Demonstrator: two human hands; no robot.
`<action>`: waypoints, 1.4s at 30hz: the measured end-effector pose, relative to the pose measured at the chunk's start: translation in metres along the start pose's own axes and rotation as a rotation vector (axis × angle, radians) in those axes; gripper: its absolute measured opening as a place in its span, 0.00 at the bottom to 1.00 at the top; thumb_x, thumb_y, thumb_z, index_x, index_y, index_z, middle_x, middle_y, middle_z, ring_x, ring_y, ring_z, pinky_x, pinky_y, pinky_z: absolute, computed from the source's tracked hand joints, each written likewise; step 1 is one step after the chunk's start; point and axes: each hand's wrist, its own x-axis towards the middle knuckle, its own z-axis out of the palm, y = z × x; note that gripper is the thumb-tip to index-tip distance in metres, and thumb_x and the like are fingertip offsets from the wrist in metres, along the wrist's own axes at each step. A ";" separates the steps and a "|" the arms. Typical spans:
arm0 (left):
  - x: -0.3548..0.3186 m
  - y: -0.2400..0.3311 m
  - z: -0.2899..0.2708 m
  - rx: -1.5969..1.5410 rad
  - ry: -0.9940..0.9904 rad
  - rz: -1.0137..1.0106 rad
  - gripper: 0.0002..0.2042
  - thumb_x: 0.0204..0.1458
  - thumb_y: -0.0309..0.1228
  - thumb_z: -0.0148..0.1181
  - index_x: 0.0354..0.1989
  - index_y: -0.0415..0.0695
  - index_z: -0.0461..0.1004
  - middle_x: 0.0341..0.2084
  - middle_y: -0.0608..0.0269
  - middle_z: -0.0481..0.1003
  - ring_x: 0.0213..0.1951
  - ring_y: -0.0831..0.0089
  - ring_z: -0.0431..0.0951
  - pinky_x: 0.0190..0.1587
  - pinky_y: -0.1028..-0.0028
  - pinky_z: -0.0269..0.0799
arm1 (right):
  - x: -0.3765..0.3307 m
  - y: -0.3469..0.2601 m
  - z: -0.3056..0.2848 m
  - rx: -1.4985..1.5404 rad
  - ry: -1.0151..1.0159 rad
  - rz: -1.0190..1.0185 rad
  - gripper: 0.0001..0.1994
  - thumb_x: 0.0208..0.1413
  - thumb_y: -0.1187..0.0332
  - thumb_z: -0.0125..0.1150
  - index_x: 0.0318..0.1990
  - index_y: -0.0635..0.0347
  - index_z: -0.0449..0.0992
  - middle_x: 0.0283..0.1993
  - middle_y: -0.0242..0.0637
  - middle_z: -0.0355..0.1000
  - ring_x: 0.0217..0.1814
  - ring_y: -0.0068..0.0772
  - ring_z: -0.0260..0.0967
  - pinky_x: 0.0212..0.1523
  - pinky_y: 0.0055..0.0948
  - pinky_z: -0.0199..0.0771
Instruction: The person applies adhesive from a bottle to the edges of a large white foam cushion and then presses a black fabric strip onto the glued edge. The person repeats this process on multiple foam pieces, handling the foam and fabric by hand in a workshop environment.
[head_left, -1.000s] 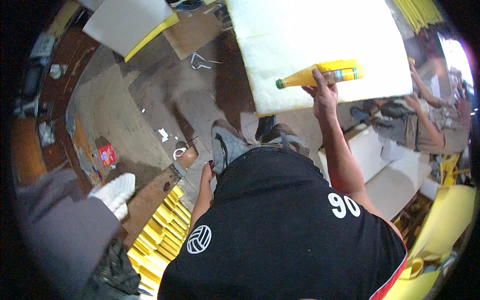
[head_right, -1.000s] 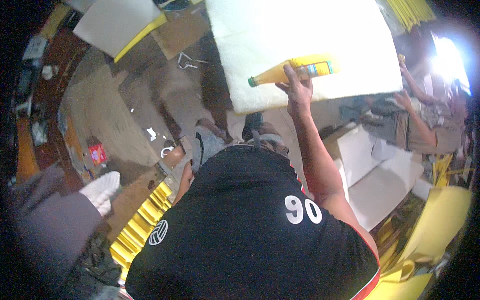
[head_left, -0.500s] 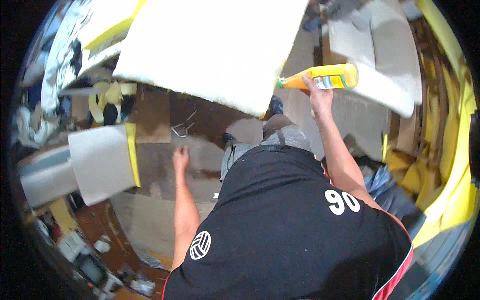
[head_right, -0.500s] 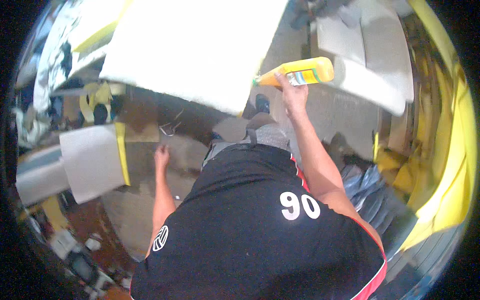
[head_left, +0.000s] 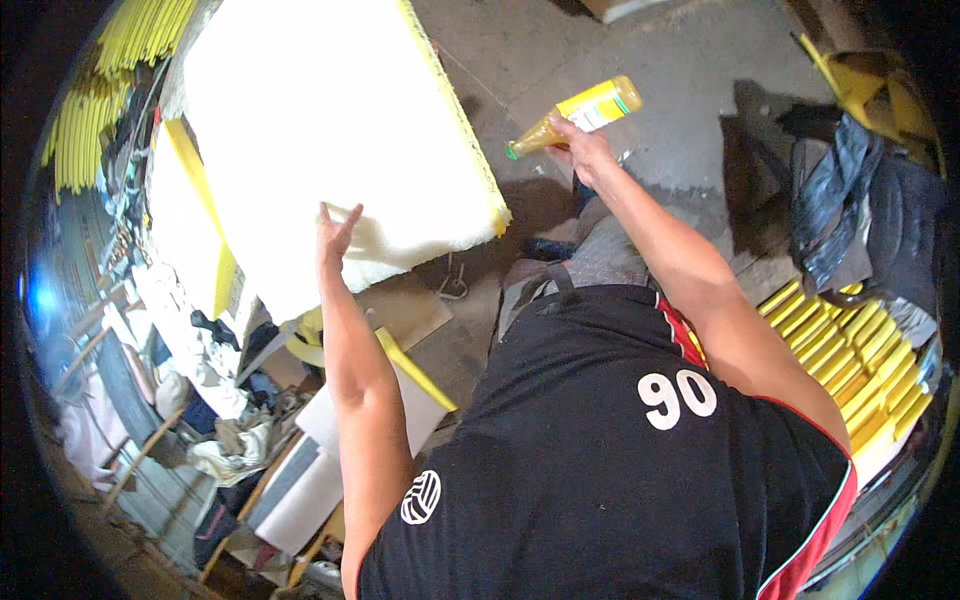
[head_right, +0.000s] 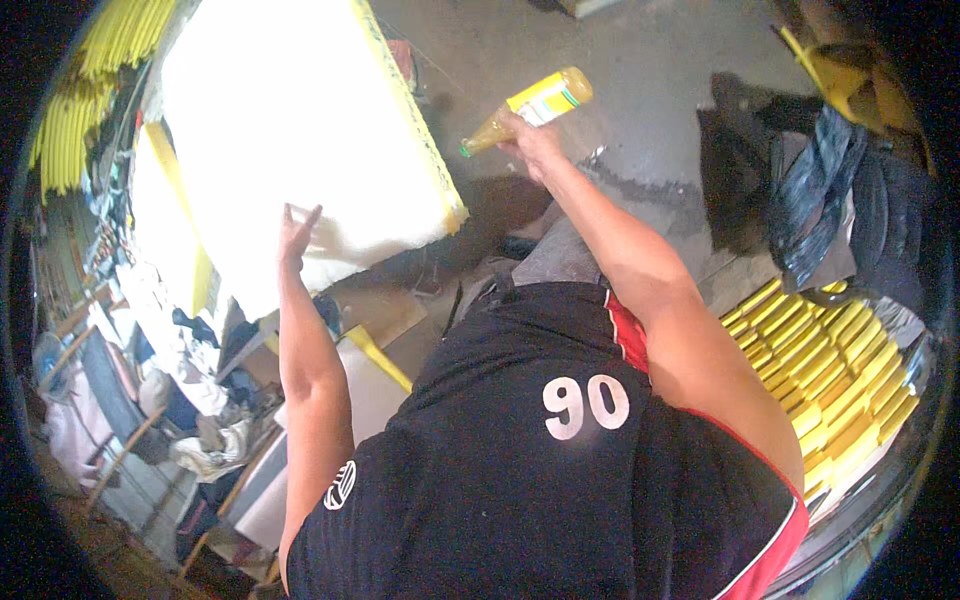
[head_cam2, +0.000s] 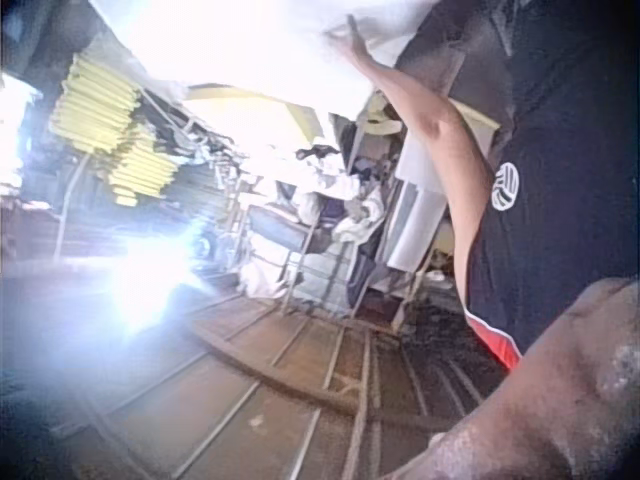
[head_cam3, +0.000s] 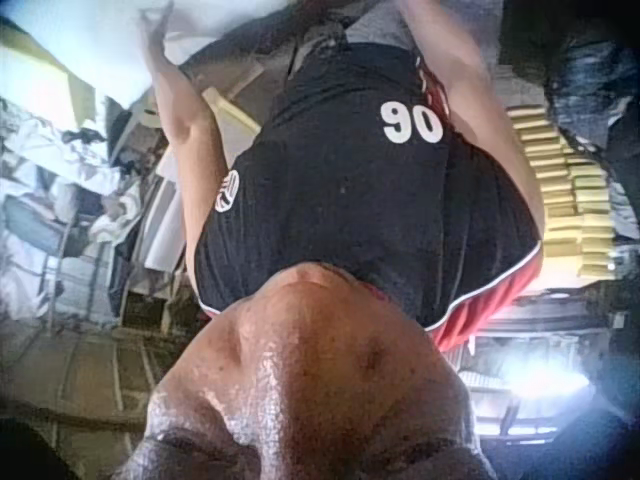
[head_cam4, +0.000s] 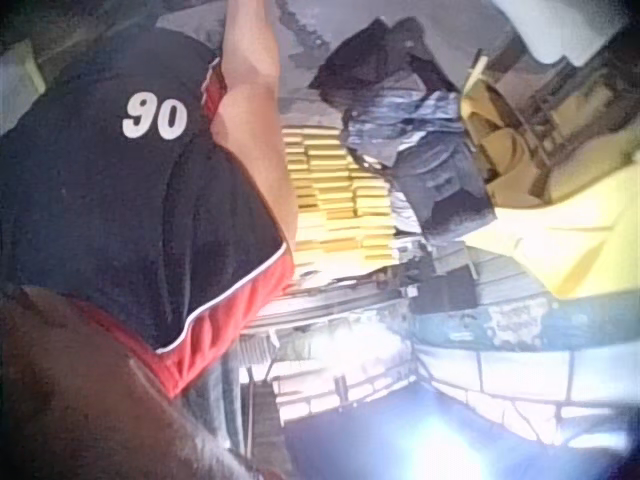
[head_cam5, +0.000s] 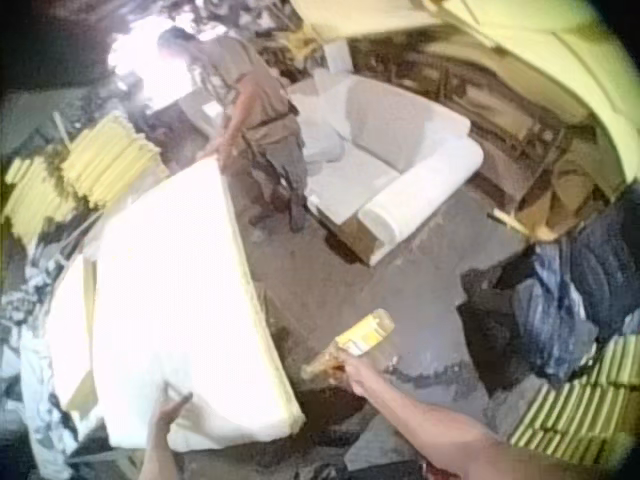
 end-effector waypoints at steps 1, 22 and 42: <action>0.011 -0.013 0.001 0.034 -0.003 0.012 0.53 0.45 0.57 0.67 0.73 0.44 0.43 0.68 0.41 0.55 0.68 0.48 0.57 0.67 0.56 0.57 | 0.007 0.006 0.010 0.037 -0.025 0.017 0.19 0.57 0.63 0.67 0.52 0.59 0.70 0.47 0.36 0.73 0.47 0.32 0.74 0.41 0.30 0.83; 0.015 0.005 -0.004 0.244 -0.008 0.085 0.50 0.47 0.53 0.66 0.70 0.33 0.48 0.65 0.34 0.58 0.67 0.48 0.59 0.66 0.63 0.56 | 0.053 0.026 0.055 0.299 0.093 0.094 0.16 0.57 0.65 0.66 0.49 0.61 0.71 0.45 0.38 0.74 0.42 0.34 0.76 0.37 0.31 0.84; -0.032 -0.036 0.025 0.262 0.175 0.360 0.42 0.55 0.54 0.58 0.71 0.42 0.51 0.68 0.35 0.52 0.70 0.45 0.52 0.68 0.56 0.54 | -0.062 0.045 0.005 -0.077 0.019 0.099 0.16 0.59 0.61 0.64 0.50 0.61 0.73 0.45 0.39 0.75 0.44 0.33 0.76 0.35 0.29 0.83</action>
